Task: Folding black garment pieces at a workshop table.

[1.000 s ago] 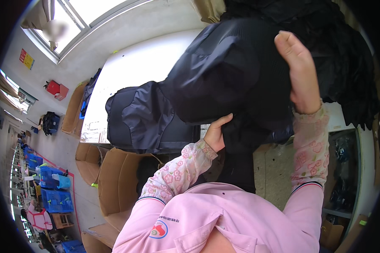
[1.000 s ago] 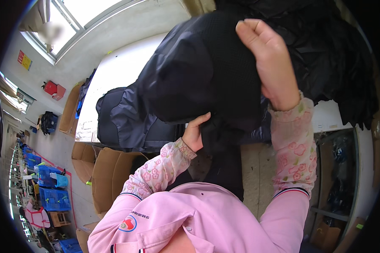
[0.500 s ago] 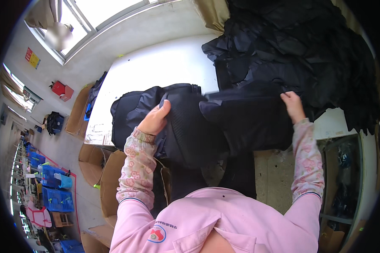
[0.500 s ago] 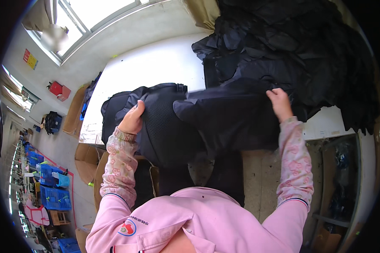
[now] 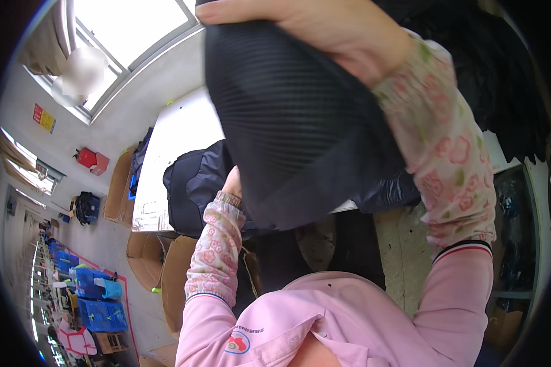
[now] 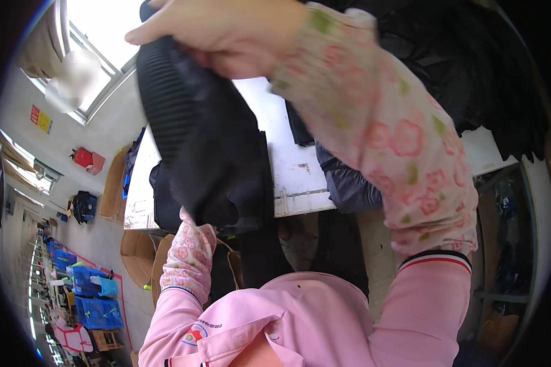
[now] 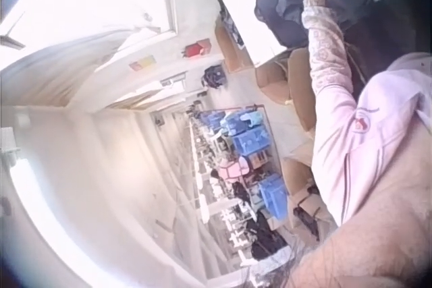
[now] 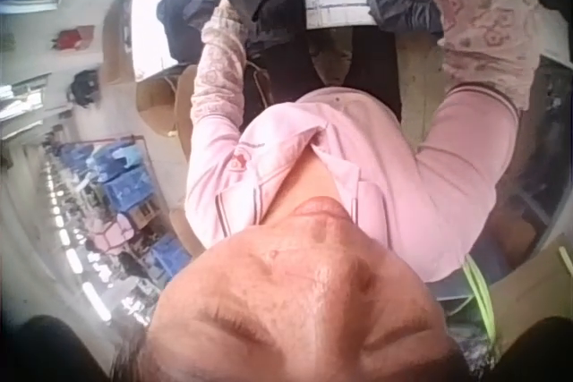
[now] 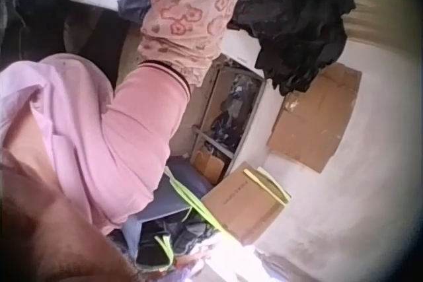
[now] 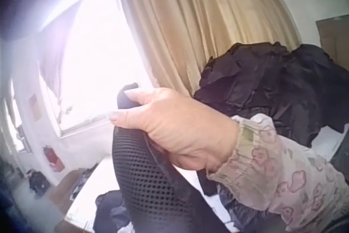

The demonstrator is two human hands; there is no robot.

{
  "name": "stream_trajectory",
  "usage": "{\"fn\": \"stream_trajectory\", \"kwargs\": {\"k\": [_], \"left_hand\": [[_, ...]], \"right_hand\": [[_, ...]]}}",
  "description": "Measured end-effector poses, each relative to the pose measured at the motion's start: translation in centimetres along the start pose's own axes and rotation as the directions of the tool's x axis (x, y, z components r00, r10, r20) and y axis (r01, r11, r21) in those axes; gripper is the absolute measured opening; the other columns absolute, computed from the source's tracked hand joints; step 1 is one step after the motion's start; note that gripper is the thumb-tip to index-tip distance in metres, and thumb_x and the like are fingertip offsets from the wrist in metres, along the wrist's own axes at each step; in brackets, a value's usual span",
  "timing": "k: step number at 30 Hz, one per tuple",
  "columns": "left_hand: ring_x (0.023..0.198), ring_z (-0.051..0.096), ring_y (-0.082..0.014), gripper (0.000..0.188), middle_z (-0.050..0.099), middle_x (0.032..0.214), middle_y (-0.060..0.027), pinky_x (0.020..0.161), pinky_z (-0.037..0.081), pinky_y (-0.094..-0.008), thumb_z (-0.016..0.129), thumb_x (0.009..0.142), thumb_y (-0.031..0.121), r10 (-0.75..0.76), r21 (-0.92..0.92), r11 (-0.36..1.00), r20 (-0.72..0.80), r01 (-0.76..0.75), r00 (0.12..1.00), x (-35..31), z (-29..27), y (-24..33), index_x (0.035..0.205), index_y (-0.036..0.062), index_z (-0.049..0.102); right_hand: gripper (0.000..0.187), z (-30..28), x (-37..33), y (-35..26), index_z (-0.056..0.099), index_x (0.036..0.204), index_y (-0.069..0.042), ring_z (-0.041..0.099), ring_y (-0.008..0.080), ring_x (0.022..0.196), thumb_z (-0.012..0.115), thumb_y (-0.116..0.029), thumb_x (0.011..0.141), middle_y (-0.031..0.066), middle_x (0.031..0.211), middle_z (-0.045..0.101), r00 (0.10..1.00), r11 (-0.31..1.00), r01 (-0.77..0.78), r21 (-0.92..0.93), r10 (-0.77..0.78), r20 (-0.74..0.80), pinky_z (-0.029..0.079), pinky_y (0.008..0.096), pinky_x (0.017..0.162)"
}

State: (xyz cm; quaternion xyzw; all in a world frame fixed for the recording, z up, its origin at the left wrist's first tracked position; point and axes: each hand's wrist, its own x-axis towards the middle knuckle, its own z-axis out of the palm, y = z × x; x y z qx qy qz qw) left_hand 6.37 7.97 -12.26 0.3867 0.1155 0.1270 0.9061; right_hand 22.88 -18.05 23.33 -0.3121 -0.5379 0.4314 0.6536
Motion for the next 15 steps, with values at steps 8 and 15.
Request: {"fn": "stream_trajectory", "kwargs": {"k": [8, 15], "left_hand": [[0.074, 0.064, -0.0130, 0.022, 0.069, 0.092, -0.0057, 0.069, 0.052, -0.0255, 0.064, 0.093, 0.018, 0.626, 0.752, 0.653, -0.474, -0.085, 0.619, -13.5, -6.9, 18.6, 0.104, -0.0003, 0.066], [0.113, 0.055, -0.0357, 0.042, 0.062, 0.108, -0.0199, 0.093, 0.045, -0.0449, 0.074, 0.080, 0.027, 0.920, 0.543, -0.298, -0.055, 0.785, 0.387, -10.2, -5.4, 15.4, 0.116, 0.0067, 0.063]], "right_hand": [[0.060, -4.9, -0.9, 11.6, 0.037, 0.141, 0.001, 0.064, 0.0094, 0.078, 0.065, -0.008, 0.088, 0.0081, 0.097, 0.066, 0.967, 0.924, -0.085, -0.373, -0.014, -0.255, 0.053, 0.0224, 0.069], [0.054, -7.1, -9.4, 44.3, 0.045, 0.127, 0.003, 0.063, 0.0356, 0.103, 0.069, -0.012, 0.082, 0.0236, 0.112, 0.063, 0.678, 0.800, -0.409, -0.439, -0.056, -0.733, 0.049, 0.0394, 0.090]]}}
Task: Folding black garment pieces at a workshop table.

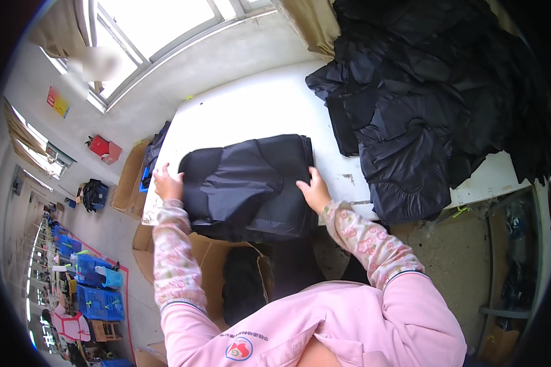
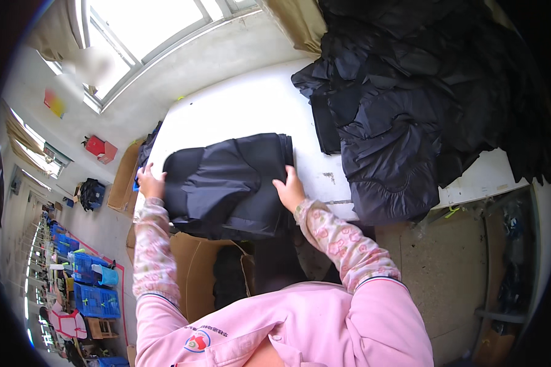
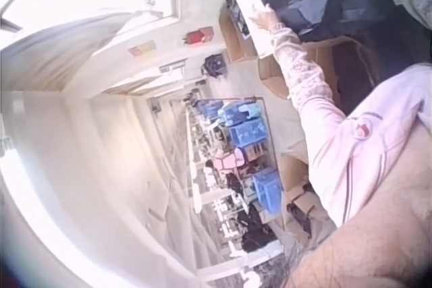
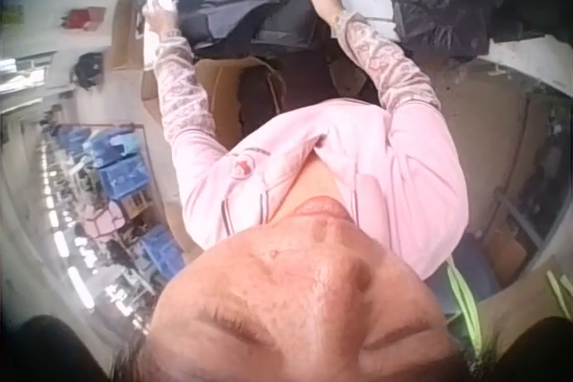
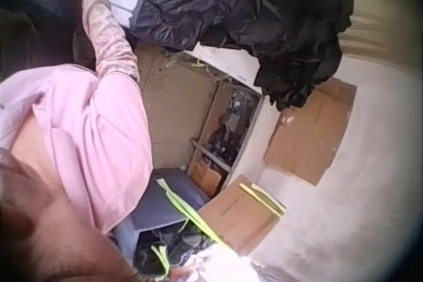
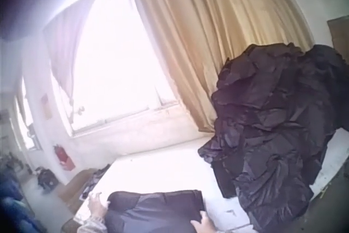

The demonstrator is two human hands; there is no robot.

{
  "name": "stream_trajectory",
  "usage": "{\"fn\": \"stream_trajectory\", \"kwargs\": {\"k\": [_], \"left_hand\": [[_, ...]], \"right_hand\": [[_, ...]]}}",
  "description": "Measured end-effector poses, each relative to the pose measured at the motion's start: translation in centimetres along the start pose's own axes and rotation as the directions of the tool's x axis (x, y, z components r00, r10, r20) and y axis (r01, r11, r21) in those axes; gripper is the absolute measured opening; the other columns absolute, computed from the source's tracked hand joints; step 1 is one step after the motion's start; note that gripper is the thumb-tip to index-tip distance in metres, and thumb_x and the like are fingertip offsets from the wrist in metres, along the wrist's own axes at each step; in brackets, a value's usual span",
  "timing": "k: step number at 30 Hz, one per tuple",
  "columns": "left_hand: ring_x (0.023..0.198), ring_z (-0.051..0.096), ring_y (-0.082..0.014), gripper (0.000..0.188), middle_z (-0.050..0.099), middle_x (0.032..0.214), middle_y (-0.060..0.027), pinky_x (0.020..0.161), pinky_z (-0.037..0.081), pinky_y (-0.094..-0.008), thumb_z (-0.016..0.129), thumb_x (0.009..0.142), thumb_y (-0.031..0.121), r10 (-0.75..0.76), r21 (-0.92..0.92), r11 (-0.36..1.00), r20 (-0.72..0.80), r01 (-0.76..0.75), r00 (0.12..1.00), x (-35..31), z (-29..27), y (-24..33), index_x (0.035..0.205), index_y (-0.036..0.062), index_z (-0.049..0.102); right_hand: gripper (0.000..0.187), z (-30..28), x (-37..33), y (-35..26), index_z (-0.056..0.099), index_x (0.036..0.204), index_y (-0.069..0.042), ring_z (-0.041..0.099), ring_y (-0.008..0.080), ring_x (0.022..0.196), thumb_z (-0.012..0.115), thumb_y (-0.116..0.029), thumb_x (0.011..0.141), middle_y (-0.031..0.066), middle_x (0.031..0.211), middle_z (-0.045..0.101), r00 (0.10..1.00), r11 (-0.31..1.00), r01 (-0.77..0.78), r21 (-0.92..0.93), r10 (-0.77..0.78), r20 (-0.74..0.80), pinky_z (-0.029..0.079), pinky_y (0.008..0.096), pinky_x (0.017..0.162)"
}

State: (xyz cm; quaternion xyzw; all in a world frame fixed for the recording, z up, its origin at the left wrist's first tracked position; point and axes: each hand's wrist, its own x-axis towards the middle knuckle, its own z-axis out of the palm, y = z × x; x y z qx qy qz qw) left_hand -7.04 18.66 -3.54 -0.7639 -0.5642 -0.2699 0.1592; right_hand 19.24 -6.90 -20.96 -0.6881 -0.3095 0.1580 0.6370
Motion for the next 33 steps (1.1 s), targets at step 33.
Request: {"fn": "stream_trajectory", "kwargs": {"k": [33], "left_hand": [[0.141, 0.025, -0.0404, 0.070, 0.030, 0.150, -0.0196, 0.112, 0.018, -0.0604, 0.074, 0.079, 0.043, 0.818, -0.717, 0.496, 0.198, -0.490, 0.539, -18.0, -3.0, 15.2, 0.138, 0.0166, 0.048]], "right_hand": [[0.035, -35.0, -3.6, -0.8, 0.061, 0.106, -0.007, 0.064, 0.0317, 0.096, 0.075, -0.023, 0.078, 0.0116, 0.101, 0.068, 0.928, 0.451, -0.291, -0.844, -0.082, -0.363, 0.047, 0.0446, 0.083]]}}
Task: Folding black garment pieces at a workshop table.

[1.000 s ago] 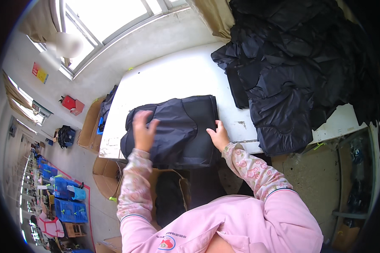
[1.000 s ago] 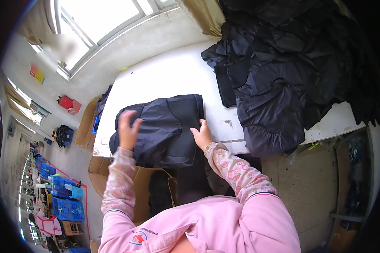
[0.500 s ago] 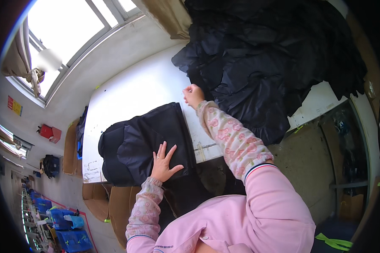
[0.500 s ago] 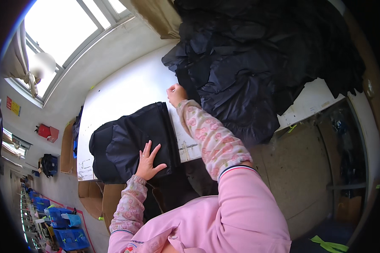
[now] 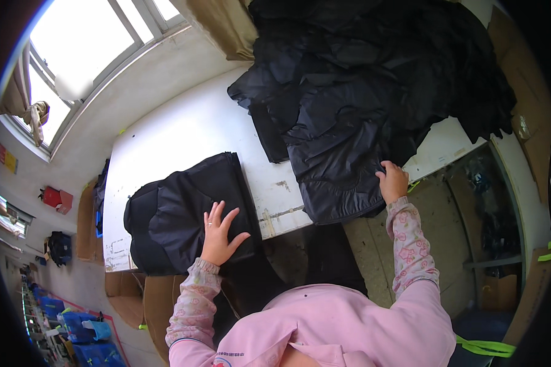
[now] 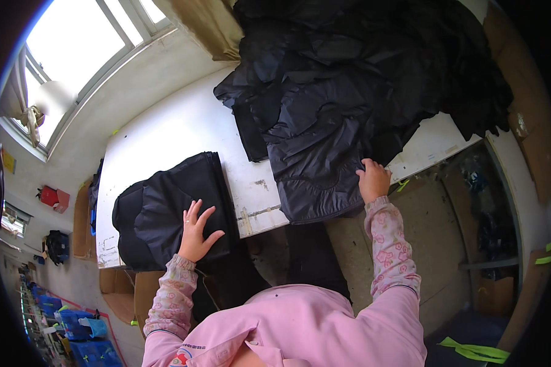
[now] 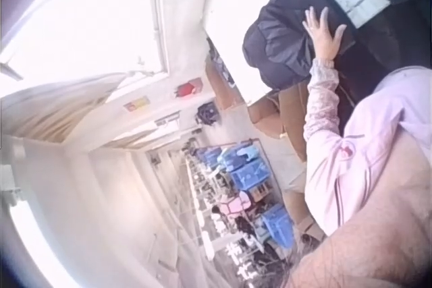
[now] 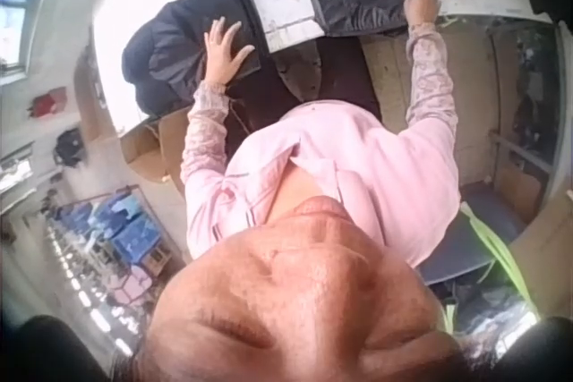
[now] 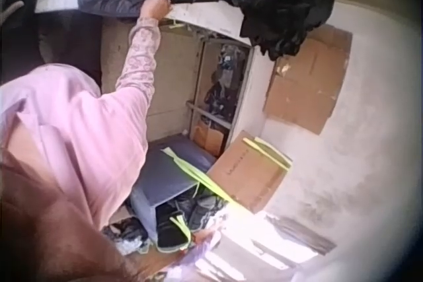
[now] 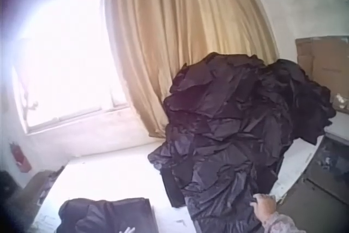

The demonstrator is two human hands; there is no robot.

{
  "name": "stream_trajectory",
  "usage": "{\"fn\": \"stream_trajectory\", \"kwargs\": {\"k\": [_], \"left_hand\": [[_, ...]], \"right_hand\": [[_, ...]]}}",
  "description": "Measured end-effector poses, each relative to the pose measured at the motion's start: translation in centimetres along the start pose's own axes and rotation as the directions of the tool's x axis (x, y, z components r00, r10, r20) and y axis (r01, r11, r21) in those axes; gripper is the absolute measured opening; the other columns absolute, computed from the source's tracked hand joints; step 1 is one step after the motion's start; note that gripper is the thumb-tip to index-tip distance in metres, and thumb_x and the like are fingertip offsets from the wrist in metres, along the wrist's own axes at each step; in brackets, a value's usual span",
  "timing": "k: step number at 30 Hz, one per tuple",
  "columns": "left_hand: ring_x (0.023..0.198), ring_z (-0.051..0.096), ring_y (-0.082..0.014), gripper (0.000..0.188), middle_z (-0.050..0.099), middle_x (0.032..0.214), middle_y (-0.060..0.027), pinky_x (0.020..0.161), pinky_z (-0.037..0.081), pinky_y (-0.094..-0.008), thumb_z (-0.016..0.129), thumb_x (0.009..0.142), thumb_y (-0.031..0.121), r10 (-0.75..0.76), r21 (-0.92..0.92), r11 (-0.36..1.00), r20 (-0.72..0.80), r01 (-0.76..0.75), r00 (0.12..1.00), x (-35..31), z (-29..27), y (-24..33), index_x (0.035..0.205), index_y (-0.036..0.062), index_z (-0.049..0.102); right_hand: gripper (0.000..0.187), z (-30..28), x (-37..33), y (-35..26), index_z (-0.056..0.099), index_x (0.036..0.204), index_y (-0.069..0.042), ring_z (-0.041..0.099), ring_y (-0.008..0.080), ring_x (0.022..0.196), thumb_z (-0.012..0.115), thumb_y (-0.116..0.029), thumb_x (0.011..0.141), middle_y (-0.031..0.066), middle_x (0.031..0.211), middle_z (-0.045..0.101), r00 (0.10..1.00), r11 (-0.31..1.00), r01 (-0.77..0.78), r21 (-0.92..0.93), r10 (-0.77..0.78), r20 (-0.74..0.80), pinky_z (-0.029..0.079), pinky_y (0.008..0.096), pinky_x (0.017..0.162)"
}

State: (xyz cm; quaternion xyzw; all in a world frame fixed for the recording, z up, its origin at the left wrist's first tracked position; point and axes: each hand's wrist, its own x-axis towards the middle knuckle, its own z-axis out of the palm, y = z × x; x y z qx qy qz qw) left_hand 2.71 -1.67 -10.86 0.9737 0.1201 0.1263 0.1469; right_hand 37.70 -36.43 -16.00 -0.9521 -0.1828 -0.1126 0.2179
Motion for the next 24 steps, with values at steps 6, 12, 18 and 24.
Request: {"fn": "stream_trajectory", "kwargs": {"k": [6, 12, 18, 24], "left_hand": [[0.138, 0.030, -0.0403, 0.077, 0.036, 0.144, -0.0220, 0.112, 0.021, -0.0577, 0.076, 0.077, 0.039, 0.245, -0.254, 0.936, -0.026, -0.244, 0.969, 5.1, -0.4, 11.0, 0.140, 0.0081, 0.043], [0.117, 0.053, -0.0355, 0.054, 0.054, 0.125, -0.0213, 0.100, 0.040, -0.0448, 0.070, 0.081, 0.019, 0.117, -0.467, 0.866, -0.155, -0.178, 0.981, 8.7, 2.8, 14.2, 0.130, 0.0064, 0.052], [0.069, 0.058, -0.0081, 0.015, 0.066, 0.075, -0.0100, 0.065, 0.049, -0.0253, 0.066, 0.087, 0.005, -0.124, -0.784, 0.620, -0.137, -0.031, 0.983, 9.1, 0.4, 11.2, 0.101, -0.0019, 0.063], [0.104, 0.056, -0.0199, 0.049, 0.055, 0.112, -0.0091, 0.088, 0.045, -0.0306, 0.070, 0.081, 0.027, 0.149, -0.901, 0.414, 0.205, 0.128, 0.967, 7.6, 0.3, 9.3, 0.120, 0.0047, 0.049]], "right_hand": [[0.020, -6.0, 5.0, -10.4, 0.064, 0.086, 0.004, 0.053, 0.0038, 0.060, 0.074, -0.012, 0.082, 0.0037, 0.066, 0.063, 0.979, 0.590, 0.139, 0.795, -0.203, -0.021, 0.043, 0.0228, 0.056], [0.027, -8.8, 7.1, -19.1, 0.064, 0.098, 0.002, 0.058, 0.0044, 0.072, 0.070, -0.023, 0.089, 0.0003, 0.083, 0.066, 0.899, 0.232, -0.016, 0.973, -0.423, 0.116, 0.046, 0.0202, 0.066], [0.039, -10.7, 7.2, -18.5, 0.064, 0.102, 0.000, 0.060, 0.0068, 0.081, 0.061, -0.038, 0.095, 0.0007, 0.091, 0.065, 0.872, -0.012, -0.360, 0.933, -0.361, 0.332, 0.048, 0.0211, 0.075], [0.013, -11.9, 3.9, -18.8, 0.064, 0.102, -0.004, 0.059, 0.0038, 0.082, 0.066, -0.010, 0.090, -0.0024, 0.090, 0.065, 0.799, -0.086, -0.274, 0.958, -0.575, 0.176, 0.047, 0.0185, 0.075]]}}
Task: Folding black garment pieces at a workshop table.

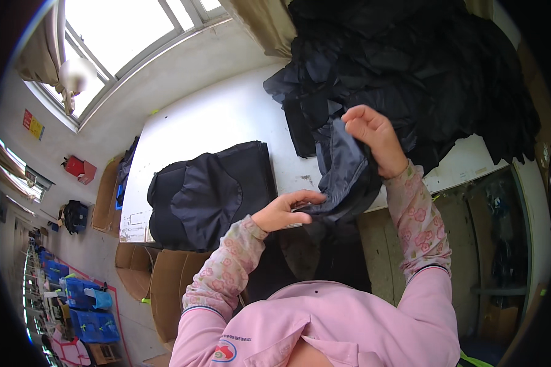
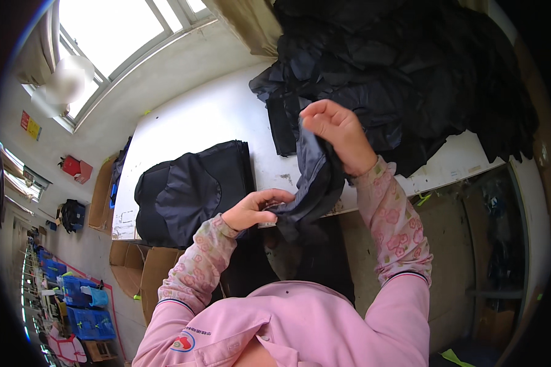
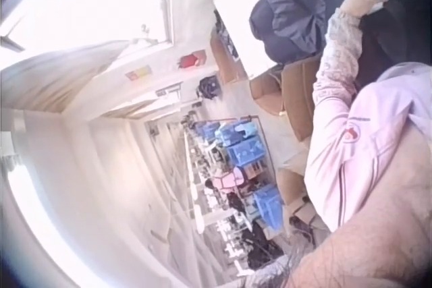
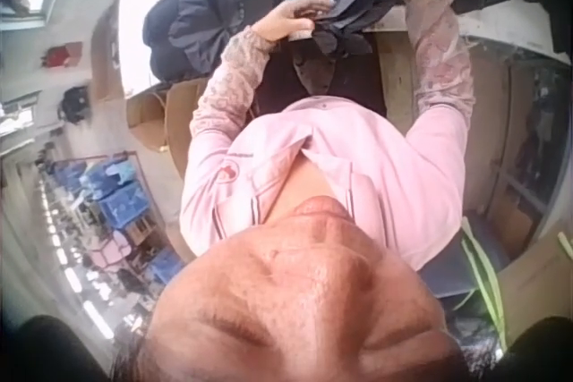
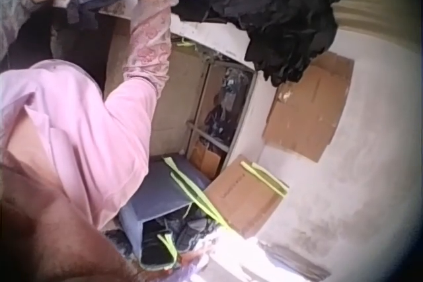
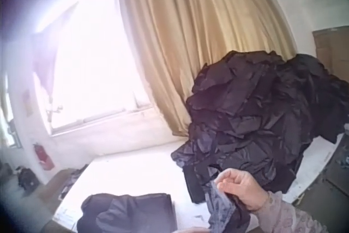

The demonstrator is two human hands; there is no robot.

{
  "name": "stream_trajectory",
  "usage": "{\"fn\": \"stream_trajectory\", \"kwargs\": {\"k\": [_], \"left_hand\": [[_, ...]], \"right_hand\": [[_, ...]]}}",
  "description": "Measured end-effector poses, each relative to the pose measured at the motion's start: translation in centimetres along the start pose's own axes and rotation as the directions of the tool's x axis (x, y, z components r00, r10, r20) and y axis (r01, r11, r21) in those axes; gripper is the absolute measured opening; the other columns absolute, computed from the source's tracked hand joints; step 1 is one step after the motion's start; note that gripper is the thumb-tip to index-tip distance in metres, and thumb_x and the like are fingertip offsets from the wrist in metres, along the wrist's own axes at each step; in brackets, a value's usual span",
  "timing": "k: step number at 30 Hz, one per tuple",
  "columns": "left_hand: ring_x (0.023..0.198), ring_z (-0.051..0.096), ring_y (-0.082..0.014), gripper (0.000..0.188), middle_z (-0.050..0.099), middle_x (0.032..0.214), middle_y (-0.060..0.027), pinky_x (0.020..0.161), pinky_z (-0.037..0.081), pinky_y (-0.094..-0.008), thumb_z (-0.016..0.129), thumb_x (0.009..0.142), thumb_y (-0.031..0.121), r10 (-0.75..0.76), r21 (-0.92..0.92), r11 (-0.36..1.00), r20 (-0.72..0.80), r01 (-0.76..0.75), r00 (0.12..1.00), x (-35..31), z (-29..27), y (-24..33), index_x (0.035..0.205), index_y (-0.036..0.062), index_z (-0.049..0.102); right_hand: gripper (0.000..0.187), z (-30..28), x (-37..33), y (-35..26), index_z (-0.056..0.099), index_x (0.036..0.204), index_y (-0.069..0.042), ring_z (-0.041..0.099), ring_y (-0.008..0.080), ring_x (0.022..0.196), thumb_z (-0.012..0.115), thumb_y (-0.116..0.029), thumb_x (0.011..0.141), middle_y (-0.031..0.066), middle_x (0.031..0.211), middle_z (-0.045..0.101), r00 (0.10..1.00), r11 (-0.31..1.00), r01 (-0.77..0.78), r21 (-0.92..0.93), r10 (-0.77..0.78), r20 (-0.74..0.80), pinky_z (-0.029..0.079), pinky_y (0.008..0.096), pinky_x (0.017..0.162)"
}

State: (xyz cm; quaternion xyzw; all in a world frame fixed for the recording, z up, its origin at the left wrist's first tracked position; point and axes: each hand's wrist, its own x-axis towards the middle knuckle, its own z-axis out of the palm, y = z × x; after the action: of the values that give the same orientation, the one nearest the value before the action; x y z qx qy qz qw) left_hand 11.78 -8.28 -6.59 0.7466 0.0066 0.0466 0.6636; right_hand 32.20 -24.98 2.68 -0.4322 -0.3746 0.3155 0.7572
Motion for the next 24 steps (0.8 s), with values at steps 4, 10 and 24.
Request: {"fn": "stream_trajectory", "kwargs": {"k": [4, 10, 24], "left_hand": [[0.129, 0.045, -0.0285, 0.108, 0.030, 0.152, -0.0126, 0.106, 0.037, -0.0437, 0.041, 0.074, 0.084, -0.003, -0.700, 0.714, -0.011, -0.005, 1.000, 0.9, -3.7, -0.2, 0.153, 0.0150, 0.018], [0.104, 0.058, -0.0138, 0.043, 0.064, 0.115, -0.0128, 0.093, 0.046, -0.0283, 0.059, 0.096, 0.019, -0.212, -0.406, 0.891, 0.020, 0.201, 0.977, 3.0, -2.5, 1.0, 0.135, 0.0061, 0.046], [0.135, 0.035, -0.0188, 0.086, 0.041, 0.144, -0.0113, 0.114, 0.024, -0.0336, 0.069, 0.085, 0.048, 0.148, 0.099, 0.985, -0.034, -0.145, 0.988, 0.1, -5.1, 5.2, 0.147, 0.0016, 0.031]], "right_hand": [[0.011, 5.1, -2.6, 0.1, 0.066, 0.093, -0.005, 0.035, -0.0015, 0.057, 0.072, -0.004, 0.084, -0.0101, 0.063, 0.043, 0.820, 0.955, 0.025, -0.296, 0.150, 0.553, 0.027, 0.0190, 0.052], [0.022, 8.3, -5.1, 3.6, 0.064, 0.100, -0.004, 0.036, 0.0065, 0.046, 0.074, -0.012, 0.082, -0.0020, 0.052, 0.042, 0.617, 0.909, 0.139, -0.393, 0.231, 0.752, 0.029, 0.0252, 0.047], [0.011, 1.1, -3.0, -1.8, 0.064, 0.084, -0.005, 0.057, 0.0270, 0.074, 0.071, -0.009, 0.077, 0.0067, 0.079, 0.054, 0.874, -0.013, 0.365, -0.931, -0.339, 0.348, 0.045, 0.0371, 0.067]]}}
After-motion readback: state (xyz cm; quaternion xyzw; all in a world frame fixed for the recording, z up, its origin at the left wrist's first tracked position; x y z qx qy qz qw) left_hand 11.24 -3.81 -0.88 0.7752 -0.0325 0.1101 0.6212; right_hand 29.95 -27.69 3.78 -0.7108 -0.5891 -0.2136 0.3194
